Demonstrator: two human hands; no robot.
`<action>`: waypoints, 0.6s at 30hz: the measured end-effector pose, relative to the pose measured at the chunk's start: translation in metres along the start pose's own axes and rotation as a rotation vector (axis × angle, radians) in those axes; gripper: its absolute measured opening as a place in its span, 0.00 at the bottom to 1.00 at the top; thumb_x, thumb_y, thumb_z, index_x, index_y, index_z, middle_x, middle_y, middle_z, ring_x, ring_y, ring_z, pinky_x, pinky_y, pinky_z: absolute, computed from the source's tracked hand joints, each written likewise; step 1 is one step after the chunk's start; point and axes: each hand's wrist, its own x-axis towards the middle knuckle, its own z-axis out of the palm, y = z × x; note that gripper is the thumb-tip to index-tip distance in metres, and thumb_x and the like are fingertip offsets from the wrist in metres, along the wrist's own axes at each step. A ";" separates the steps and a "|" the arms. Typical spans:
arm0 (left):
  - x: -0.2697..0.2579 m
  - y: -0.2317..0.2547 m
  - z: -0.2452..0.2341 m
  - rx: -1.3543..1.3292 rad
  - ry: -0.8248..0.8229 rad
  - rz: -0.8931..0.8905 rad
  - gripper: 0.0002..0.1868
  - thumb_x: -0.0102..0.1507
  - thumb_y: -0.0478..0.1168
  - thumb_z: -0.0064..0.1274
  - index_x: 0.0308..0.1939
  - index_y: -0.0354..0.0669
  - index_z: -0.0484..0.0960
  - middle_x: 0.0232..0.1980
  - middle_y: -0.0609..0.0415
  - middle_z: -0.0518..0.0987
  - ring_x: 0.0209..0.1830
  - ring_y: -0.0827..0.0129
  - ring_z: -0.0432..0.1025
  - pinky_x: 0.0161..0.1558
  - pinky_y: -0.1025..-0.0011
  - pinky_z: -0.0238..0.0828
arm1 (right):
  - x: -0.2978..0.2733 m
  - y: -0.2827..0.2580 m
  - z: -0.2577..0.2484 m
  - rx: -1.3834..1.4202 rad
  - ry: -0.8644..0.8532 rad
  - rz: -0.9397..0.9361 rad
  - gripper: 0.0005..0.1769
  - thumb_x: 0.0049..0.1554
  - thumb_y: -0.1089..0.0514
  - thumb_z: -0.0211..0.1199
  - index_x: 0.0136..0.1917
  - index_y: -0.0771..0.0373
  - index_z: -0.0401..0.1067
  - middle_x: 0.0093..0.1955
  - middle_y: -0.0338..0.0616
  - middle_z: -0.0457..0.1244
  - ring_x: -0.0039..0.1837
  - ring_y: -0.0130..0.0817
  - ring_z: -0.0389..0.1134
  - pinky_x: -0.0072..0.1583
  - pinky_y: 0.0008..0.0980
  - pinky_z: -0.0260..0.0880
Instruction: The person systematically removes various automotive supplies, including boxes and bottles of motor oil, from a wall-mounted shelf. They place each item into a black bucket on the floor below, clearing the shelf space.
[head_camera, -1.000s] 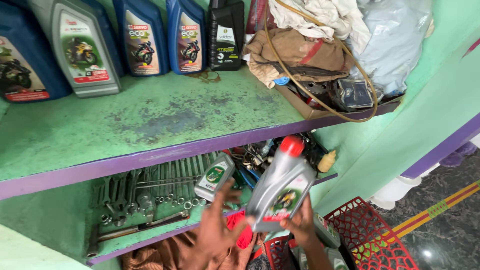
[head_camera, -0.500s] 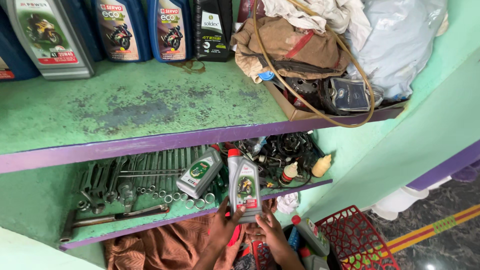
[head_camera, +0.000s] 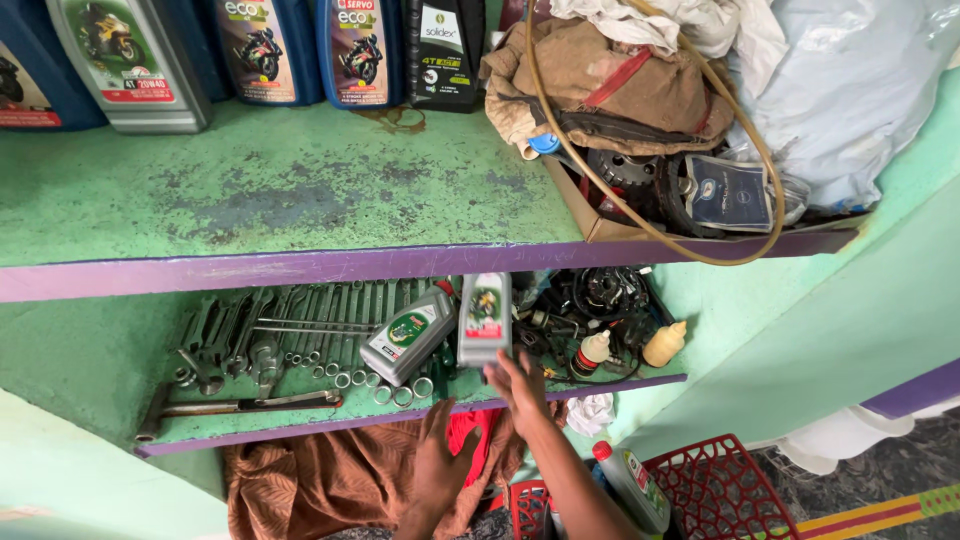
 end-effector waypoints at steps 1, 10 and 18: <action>-0.004 0.002 -0.004 -0.052 -0.040 -0.095 0.39 0.58 0.47 0.63 0.71 0.46 0.66 0.72 0.42 0.69 0.66 0.51 0.72 0.57 0.60 0.75 | 0.011 -0.004 0.005 -0.016 0.024 -0.036 0.45 0.55 0.53 0.71 0.77 0.63 0.51 0.60 0.54 0.66 0.62 0.43 0.71 0.65 0.37 0.74; -0.020 -0.006 -0.015 -0.095 -0.061 -0.202 0.40 0.59 0.46 0.62 0.73 0.46 0.64 0.68 0.44 0.72 0.56 0.58 0.79 0.45 0.64 0.83 | 0.062 0.025 0.006 0.415 -0.152 -0.061 0.40 0.57 0.56 0.66 0.78 0.62 0.52 0.66 0.50 0.63 0.69 0.44 0.67 0.71 0.41 0.67; -0.015 -0.005 -0.005 -0.121 -0.091 -0.154 0.40 0.60 0.45 0.62 0.73 0.44 0.62 0.68 0.45 0.74 0.55 0.59 0.80 0.47 0.65 0.81 | 0.061 0.028 0.003 0.503 -0.262 0.031 0.37 0.59 0.52 0.64 0.76 0.66 0.56 0.68 0.60 0.62 0.70 0.48 0.66 0.71 0.42 0.67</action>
